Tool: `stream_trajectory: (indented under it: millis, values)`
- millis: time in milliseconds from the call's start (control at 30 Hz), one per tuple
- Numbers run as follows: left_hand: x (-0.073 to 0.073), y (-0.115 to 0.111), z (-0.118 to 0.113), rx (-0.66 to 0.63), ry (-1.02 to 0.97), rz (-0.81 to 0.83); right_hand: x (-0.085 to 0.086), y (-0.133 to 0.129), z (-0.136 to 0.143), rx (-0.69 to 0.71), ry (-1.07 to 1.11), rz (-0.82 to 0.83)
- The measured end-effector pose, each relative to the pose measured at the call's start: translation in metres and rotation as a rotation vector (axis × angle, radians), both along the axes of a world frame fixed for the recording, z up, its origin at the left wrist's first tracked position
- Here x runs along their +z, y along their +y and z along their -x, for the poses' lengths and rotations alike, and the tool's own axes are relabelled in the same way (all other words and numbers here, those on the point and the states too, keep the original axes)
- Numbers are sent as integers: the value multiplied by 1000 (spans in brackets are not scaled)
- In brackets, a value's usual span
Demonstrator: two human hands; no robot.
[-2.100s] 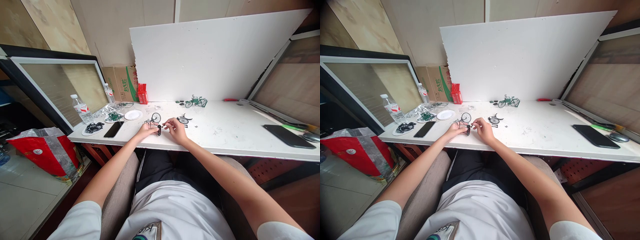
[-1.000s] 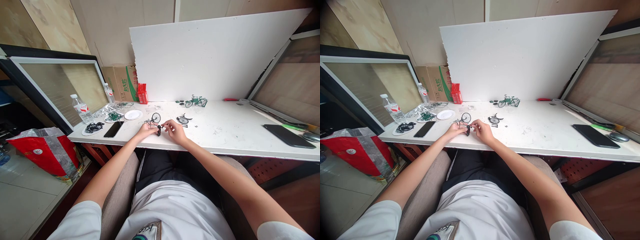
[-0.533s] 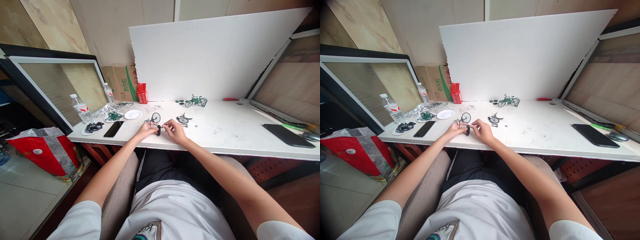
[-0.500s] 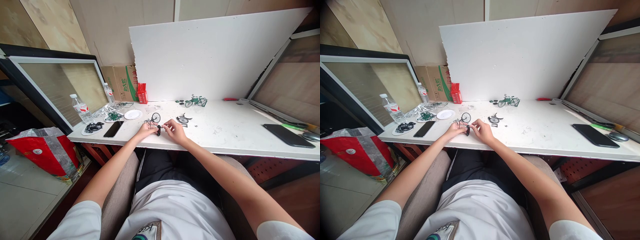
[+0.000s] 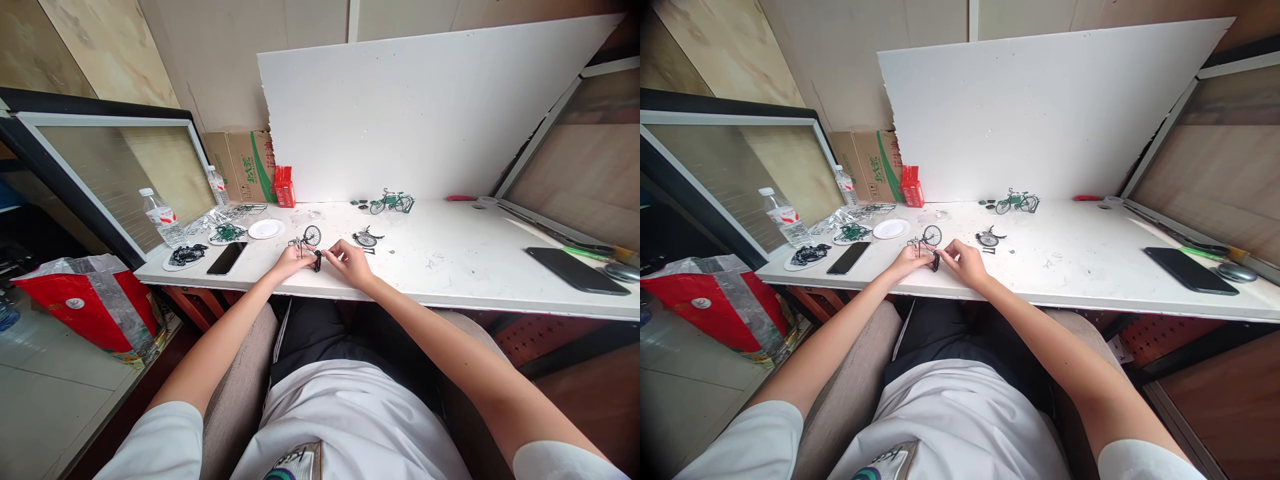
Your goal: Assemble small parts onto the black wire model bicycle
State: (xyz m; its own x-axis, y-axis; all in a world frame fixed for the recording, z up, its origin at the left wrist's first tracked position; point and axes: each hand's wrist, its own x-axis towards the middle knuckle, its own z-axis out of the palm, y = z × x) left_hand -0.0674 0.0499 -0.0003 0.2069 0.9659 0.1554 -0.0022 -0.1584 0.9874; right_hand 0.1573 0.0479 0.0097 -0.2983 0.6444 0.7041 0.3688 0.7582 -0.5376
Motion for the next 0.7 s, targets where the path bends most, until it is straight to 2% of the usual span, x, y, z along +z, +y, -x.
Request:
stream_trajectory:
  millis: [500,700]
  values:
    - [4,-3,-3,-15,-14,10,0,0,0,-23,-87,18]
    - [5,-5,-3,-2,9,-5,-1,-1,2,-32,-238,-25]
